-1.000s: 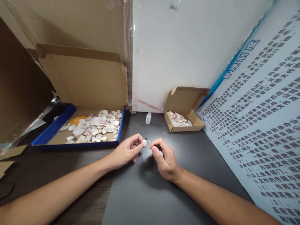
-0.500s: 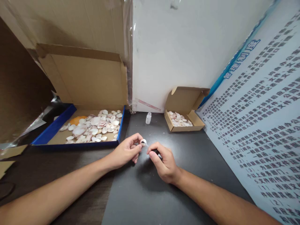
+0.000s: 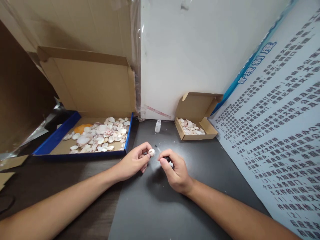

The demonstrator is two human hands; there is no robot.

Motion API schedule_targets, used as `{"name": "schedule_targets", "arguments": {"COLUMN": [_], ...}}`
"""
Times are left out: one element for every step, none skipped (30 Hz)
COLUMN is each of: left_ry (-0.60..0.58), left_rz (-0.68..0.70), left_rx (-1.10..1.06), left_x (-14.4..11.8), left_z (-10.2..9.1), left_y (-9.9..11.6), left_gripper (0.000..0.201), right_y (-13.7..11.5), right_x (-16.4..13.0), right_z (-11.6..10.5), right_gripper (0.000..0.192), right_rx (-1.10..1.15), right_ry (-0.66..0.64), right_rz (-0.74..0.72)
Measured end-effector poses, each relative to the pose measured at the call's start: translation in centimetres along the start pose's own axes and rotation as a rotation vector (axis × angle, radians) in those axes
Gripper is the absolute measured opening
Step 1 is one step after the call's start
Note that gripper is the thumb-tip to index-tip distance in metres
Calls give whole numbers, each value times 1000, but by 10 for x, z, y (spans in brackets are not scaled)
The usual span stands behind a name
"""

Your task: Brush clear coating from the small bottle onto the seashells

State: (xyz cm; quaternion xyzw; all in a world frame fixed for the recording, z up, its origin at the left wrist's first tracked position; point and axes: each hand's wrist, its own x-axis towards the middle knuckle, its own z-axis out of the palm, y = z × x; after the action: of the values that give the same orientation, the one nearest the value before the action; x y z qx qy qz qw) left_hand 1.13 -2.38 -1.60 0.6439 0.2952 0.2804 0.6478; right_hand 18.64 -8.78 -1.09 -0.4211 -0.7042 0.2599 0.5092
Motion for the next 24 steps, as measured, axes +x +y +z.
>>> {"name": "schedule_targets", "arguments": {"left_ry": [-1, -3, -5, -6, -3, 1, 7, 11, 15, 16, 14, 14, 13, 12, 14, 17, 20, 21, 21, 20, 17, 14, 12, 12], "left_rz": [2, 3, 4, 4, 3, 1, -3, -7, -12, -17, -22, -25, -27, -30, -31, -33, -34, -34, -34, -33, -32, -32, -32, -33], "left_rx": [0, -1, -5, -11, -18, -27, -37, -46, -52, -55, -54, -52, -49, -48, -50, -54, -57, -59, -60, -60, -58, -57, -60, -66], "left_x": [0, 0, 0, 0, 0, 0, 0, 0, 0, 0, 0, 0, 0, 0, 0, 0, 1, 1, 1, 1, 1, 1, 1, 1], "left_z": [0, 0, 0, 0, 0, 1, 1, 1, 1, 1, 1, 1, 1, 1, 1, 1, 1, 1, 1, 1, 1, 0, 0, 0], "left_y": [0, 0, 0, 0, 1, 1, 1, 2, 3, 4, 5, 5, 6, 6, 7, 7, 7, 7, 7, 8, 8, 8, 8, 9], "left_gripper": [27, 26, 26, 26, 26, 26, 27, 27, 27, 27, 26, 26, 24, 23, 22, 21, 21, 21, 21, 21, 20, 19, 19, 18], "right_y": [0, 0, 0, 0, 0, 0, 1, 1, 1, 1, 1, 1, 1, 1, 1, 1, 0, 0, 0, 0, 0, 0, 0, 0], "right_x": [0, 0, 0, 0, 0, 0, 0, 0, 0, 0, 0, 0, 0, 0, 0, 0, 1, 0, 0, 0, 0, 0, 0, 0], "right_z": [0, 0, 0, 0, 0, 0, 0, 0, 0, -1, -1, 0, 0, 0, 0, 0, 0, 0, 0, 0, 0, 0, 0, 0], "right_gripper": [16, 16, 16, 17, 17, 17, 16, 16, 16, 15, 15, 15, 15, 14, 14, 14, 14, 14, 14, 15, 15, 16, 15, 15], "right_rx": [4, 6, 6, 2, -3, -9, -11, -9, -2, 6, 15, 21, 22, 20, 18, 18, 21, 28, 37, 46, 51, 54, 55, 55], "right_ry": [-38, -77, -103, -107, -88, -54, -19, -1, -11, -40, -76, -99, -99, -75, -38, -5, 7, -7, -39, -72, -87, -80, -53, -18], "right_rz": [-30, -54, -62, -53, -28, 2, 26, 33, 21, -3, -26, -35, -24, 1, 33, 55, 61, 46, 24, 9, 7, 19, 42, 63]}}
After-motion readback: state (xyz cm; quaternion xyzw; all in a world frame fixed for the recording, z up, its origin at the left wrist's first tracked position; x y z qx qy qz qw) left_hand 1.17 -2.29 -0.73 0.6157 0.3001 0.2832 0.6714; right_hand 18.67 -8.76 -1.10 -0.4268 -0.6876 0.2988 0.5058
